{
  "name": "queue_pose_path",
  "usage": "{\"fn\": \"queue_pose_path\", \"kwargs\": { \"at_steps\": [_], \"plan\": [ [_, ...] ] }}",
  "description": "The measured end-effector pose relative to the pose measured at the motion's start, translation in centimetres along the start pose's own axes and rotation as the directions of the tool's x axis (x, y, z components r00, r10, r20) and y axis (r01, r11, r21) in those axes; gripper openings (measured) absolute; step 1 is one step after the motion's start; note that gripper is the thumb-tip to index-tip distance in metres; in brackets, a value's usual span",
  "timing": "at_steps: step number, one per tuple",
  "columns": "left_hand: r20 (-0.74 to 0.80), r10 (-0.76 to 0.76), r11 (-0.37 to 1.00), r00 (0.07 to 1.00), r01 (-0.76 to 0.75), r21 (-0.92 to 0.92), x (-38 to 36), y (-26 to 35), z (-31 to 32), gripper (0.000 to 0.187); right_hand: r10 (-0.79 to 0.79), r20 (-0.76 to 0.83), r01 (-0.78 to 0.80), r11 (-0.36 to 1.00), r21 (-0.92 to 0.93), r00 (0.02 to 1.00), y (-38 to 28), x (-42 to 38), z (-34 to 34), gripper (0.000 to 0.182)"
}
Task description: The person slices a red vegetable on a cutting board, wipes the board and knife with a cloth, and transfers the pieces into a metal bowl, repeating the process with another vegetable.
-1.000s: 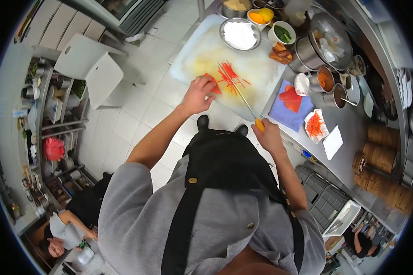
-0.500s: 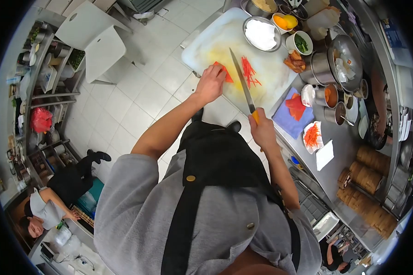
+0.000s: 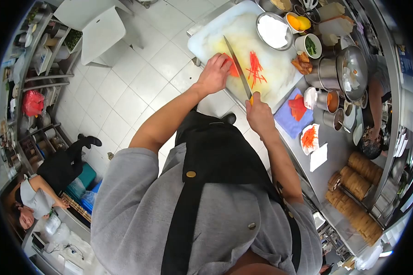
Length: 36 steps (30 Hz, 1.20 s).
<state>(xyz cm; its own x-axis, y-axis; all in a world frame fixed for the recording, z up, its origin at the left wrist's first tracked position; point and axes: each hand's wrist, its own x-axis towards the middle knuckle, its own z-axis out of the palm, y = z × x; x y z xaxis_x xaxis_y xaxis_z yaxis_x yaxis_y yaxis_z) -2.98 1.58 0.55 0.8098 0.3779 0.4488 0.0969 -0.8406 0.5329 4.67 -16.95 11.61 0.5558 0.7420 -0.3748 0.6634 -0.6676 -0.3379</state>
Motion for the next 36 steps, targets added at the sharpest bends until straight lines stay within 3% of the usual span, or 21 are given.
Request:
{"fn": "queue_pose_path", "kwargs": {
  "at_steps": [8, 11, 13, 17, 21, 25, 31, 32, 36],
  "plan": [
    [-0.035, -0.016, 0.996, 0.999, 0.013, -0.086, -0.1, -0.3, -0.1, 0.035, -0.015, 0.066, 0.018, 0.999, -0.042, 0.998, 0.6, -0.8, 1.1, 0.028],
    [-0.031, -0.033, 0.993, 0.999, 0.029, -0.112, -0.1, -0.2, 0.1, 0.035, -0.033, 0.058, 0.035, 0.999, -0.04, 0.998, 0.9, -0.9, 1.8, 0.027],
    [-0.044, -0.046, 0.988, 0.998, 0.039, -0.146, -0.1, -0.3, 0.1, 0.039, 0.045, 0.045, -0.045, 0.999, 0.006, 0.998, 1.0, 0.0, 3.4, 0.027],
    [-0.05, -0.038, 0.986, 0.998, 0.029, -0.163, -0.4, 0.1, 0.3, 0.039, -0.041, -0.036, 0.042, 0.999, 0.018, 0.998, 1.7, 3.1, 3.9, 0.028],
    [-0.065, -0.044, 0.99, 0.997, 0.035, -0.134, -0.1, -0.4, 0.2, 0.037, -0.113, 0.025, 0.114, 0.992, -0.045, 0.993, 0.2, 2.3, -0.4, 0.028],
    [-0.072, -0.052, 0.992, 0.996, 0.043, -0.117, -0.1, -0.1, 0.2, 0.039, -0.018, 0.117, 0.026, 0.997, -0.071, 0.993, 0.0, -0.9, -0.6, 0.027],
    [-0.055, -0.05, 0.994, 0.997, 0.044, -0.102, -0.1, -0.1, 0.3, 0.038, -0.019, -0.008, 0.018, 0.997, -0.079, 1.0, 1.5, -0.4, 4.8, 0.024],
    [-0.056, -0.049, 0.994, 0.997, 0.043, -0.104, -0.1, -0.1, 0.4, 0.038, -0.092, -0.071, 0.087, 0.994, -0.07, 0.993, 2.0, 0.3, 6.1, 0.024],
    [-0.029, -0.043, 0.995, 0.999, 0.04, -0.092, -0.2, 0.0, 0.4, 0.039, -0.111, -0.032, 0.107, 0.989, -0.105, 0.993, 0.2, 3.3, 2.9, 0.024]
  ]
}}
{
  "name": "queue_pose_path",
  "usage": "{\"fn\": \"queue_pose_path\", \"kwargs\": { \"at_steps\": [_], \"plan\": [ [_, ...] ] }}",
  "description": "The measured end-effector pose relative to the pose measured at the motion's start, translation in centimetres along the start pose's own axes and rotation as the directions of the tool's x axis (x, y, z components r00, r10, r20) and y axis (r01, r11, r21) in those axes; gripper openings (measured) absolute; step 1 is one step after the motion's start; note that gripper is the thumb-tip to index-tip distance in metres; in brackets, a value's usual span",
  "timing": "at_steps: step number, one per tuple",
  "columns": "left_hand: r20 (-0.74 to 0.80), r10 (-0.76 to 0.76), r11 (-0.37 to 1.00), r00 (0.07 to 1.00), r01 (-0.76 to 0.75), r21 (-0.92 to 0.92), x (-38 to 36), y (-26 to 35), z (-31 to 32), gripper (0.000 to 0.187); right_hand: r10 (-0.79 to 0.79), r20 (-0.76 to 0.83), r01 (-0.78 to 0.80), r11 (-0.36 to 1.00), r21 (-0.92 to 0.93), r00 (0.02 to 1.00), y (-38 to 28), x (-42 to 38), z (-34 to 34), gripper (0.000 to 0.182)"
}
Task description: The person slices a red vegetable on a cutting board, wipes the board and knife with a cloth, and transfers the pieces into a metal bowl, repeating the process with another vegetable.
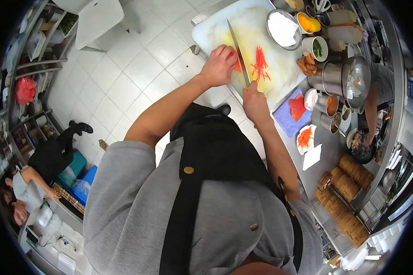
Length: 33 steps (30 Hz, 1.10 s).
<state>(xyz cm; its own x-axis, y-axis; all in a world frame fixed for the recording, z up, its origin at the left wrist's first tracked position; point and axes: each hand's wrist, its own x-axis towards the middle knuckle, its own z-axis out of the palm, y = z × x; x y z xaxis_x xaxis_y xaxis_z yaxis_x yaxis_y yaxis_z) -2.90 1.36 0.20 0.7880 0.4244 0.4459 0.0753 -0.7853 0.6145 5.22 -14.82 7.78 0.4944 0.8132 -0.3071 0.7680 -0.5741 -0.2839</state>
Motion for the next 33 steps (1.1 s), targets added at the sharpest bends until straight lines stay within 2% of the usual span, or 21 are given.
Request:
{"fn": "queue_pose_path", "kwargs": {
  "at_steps": [1, 3, 7, 9, 10, 13, 14, 15, 18, 21, 26, 28, 33],
  "plan": [
    [0.001, -0.005, 1.0, 1.0, 0.005, 0.0, 0.2, -0.2, -0.1, 0.04, 0.0, -0.006, 0.0, 1.0, 0.003, 1.0, -0.4, -0.1, -1.2, 0.024],
    [0.004, -0.007, 1.0, 1.0, 0.007, 0.003, 0.2, -0.1, -0.1, 0.04, 0.054, 0.083, -0.056, 0.998, 0.027, 0.995, -1.0, -1.6, -2.9, 0.025],
    [-0.023, 0.004, 1.0, 1.0, -0.004, -0.009, 0.1, -0.3, 0.1, 0.041, 0.1, 0.122, -0.105, 0.994, 0.035, 0.988, -0.5, -3.6, -1.2, 0.026],
    [-0.012, -0.001, 1.0, 1.0, 0.001, -0.004, 0.0, -0.3, 0.0, 0.04, 0.14, 0.09, -0.147, 0.986, 0.074, 0.986, -0.4, -3.5, 0.5, 0.025],
    [-0.003, -0.001, 1.0, 1.0, 0.001, 0.003, 0.1, -0.4, 0.1, 0.039, 0.104, 0.014, -0.104, 0.991, 0.085, 0.995, -0.2, -2.8, 1.9, 0.025],
    [-0.005, 0.008, 1.0, 1.0, -0.008, 0.003, 0.0, -0.6, 0.2, 0.041, 0.04, -0.02, -0.037, 0.992, 0.122, 0.999, -0.1, 0.0, 1.4, 0.025],
    [0.0, 0.01, 1.0, 1.0, -0.01, 0.002, -0.2, -0.4, 0.4, 0.041, 0.031, 0.025, -0.032, 0.999, 0.042, 0.999, -0.4, 0.5, -0.1, 0.026],
    [-0.01, 0.004, 1.0, 1.0, -0.004, -0.012, 0.1, -0.8, 0.4, 0.042, 0.026, 0.017, -0.027, 0.999, 0.047, 1.0, -0.9, 0.6, -1.5, 0.026],
    [-0.012, -0.016, 1.0, 1.0, 0.016, -0.022, -0.1, -0.7, 0.4, 0.042, 0.09, 0.12, -0.098, 0.993, 0.061, 0.989, -2.1, -2.0, -4.2, 0.027],
    [-0.001, -0.035, 0.999, 0.999, 0.035, -0.016, -0.2, -0.6, 0.4, 0.043, 0.123, 0.13, -0.134, 0.988, 0.082, 0.984, -1.4, -3.4, -2.0, 0.026],
    [-0.043, -0.015, 0.999, 0.999, 0.013, -0.036, -0.2, -0.5, 0.3, 0.046, 0.132, 0.058, -0.137, 0.987, 0.088, 0.989, -0.3, -1.7, 1.2, 0.027],
    [-0.028, -0.037, 0.999, 0.999, 0.036, -0.037, -0.2, -0.5, 0.3, 0.047, 0.022, -0.068, -0.009, 0.983, 0.181, 0.997, -0.3, -1.7, -0.4, 0.025],
    [-0.016, -0.043, 0.999, 0.999, 0.043, -0.03, 0.0, -0.4, 0.3, 0.047, 0.083, -0.03, -0.077, 0.983, 0.168, 0.996, -0.5, -3.8, -2.2, 0.023]
  ]
}}
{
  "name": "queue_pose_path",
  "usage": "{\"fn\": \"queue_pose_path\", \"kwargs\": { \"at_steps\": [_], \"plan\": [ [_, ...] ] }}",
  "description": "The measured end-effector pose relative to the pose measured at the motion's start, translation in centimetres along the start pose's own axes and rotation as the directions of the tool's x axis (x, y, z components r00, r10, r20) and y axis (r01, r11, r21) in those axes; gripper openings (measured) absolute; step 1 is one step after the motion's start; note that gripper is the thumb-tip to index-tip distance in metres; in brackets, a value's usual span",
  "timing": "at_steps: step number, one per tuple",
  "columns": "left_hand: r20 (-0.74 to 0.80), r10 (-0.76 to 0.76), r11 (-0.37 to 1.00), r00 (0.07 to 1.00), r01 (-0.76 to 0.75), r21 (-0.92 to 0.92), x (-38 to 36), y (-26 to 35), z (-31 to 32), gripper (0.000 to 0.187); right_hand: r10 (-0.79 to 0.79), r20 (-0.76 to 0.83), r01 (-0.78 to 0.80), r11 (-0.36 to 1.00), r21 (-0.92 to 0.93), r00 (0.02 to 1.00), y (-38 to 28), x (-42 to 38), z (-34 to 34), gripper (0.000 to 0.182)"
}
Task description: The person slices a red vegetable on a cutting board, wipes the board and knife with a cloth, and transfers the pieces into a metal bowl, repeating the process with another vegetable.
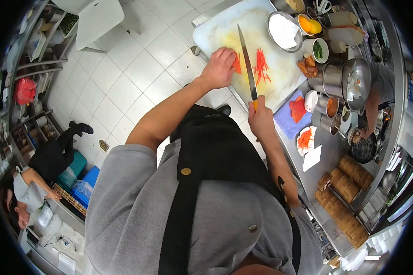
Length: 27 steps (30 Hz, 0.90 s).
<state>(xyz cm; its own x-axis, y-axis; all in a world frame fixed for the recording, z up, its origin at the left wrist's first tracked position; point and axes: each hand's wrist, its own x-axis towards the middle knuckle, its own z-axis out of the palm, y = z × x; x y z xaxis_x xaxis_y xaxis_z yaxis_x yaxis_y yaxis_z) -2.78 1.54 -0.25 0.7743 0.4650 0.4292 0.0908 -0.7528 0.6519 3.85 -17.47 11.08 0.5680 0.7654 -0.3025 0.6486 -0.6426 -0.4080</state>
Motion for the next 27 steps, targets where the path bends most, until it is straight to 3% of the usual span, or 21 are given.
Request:
{"fn": "queue_pose_path", "kwargs": {
  "at_steps": [15, 20, 27],
  "plan": [
    [0.041, 0.02, 0.998, 0.999, -0.023, 0.062, 0.1, -0.1, 0.0, 0.047, -0.071, 0.034, 0.074, 0.991, -0.112, 0.997, 1.9, -3.3, 1.9, 0.023],
    [0.052, 0.018, 0.998, 0.998, -0.02, 0.053, 0.3, 0.1, 0.0, 0.046, -0.055, 0.04, 0.056, 0.998, -0.017, 0.998, 2.9, -1.3, 5.0, 0.025],
    [0.067, 0.013, 0.996, 0.998, -0.019, 0.09, 0.0, 0.2, 0.0, 0.047, -0.01, 0.016, 0.009, 1.0, 0.026, 1.0, 2.6, -2.3, 1.8, 0.023]
  ]
}}
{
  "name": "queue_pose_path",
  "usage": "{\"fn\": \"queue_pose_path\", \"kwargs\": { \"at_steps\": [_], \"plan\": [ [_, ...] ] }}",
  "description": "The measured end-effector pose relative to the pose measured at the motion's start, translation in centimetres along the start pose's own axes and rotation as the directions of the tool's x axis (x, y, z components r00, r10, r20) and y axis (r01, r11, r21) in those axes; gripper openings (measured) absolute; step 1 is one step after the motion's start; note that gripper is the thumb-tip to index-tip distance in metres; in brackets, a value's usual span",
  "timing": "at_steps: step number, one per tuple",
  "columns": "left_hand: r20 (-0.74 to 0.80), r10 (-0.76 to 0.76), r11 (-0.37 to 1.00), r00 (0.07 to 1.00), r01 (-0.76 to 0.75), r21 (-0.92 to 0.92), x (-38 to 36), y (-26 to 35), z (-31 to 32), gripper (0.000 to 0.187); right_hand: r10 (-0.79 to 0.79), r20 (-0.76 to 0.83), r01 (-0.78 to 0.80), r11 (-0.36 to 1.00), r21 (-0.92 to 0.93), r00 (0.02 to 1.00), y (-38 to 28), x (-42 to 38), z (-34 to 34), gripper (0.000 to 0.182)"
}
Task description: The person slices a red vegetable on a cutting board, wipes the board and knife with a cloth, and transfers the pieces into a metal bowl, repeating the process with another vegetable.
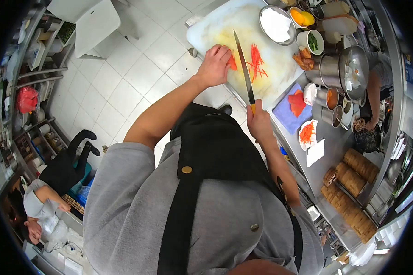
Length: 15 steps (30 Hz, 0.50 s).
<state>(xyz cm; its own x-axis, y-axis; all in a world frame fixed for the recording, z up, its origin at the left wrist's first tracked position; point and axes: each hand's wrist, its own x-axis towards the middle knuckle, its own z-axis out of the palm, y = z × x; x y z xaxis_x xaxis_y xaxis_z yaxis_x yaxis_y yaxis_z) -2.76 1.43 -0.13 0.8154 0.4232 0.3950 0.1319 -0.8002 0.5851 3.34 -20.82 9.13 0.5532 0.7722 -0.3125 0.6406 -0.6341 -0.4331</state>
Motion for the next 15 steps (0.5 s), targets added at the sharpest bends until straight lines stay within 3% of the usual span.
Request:
{"fn": "queue_pose_path", "kwargs": {
  "at_steps": [5, 15],
  "plan": [
    [-0.004, 0.007, 1.0, 1.0, -0.007, 0.005, 0.1, -0.1, 0.0, 0.046, -0.104, -0.046, 0.102, 0.993, -0.053, 0.993, 1.3, -1.0, 0.8, 0.023],
    [-0.004, 0.022, 1.0, 1.0, -0.022, 0.019, 0.3, 0.3, -0.3, 0.038, -0.057, -0.064, 0.056, 0.998, -0.026, 0.996, 0.9, -1.0, 0.3, 0.023]
  ]
}}
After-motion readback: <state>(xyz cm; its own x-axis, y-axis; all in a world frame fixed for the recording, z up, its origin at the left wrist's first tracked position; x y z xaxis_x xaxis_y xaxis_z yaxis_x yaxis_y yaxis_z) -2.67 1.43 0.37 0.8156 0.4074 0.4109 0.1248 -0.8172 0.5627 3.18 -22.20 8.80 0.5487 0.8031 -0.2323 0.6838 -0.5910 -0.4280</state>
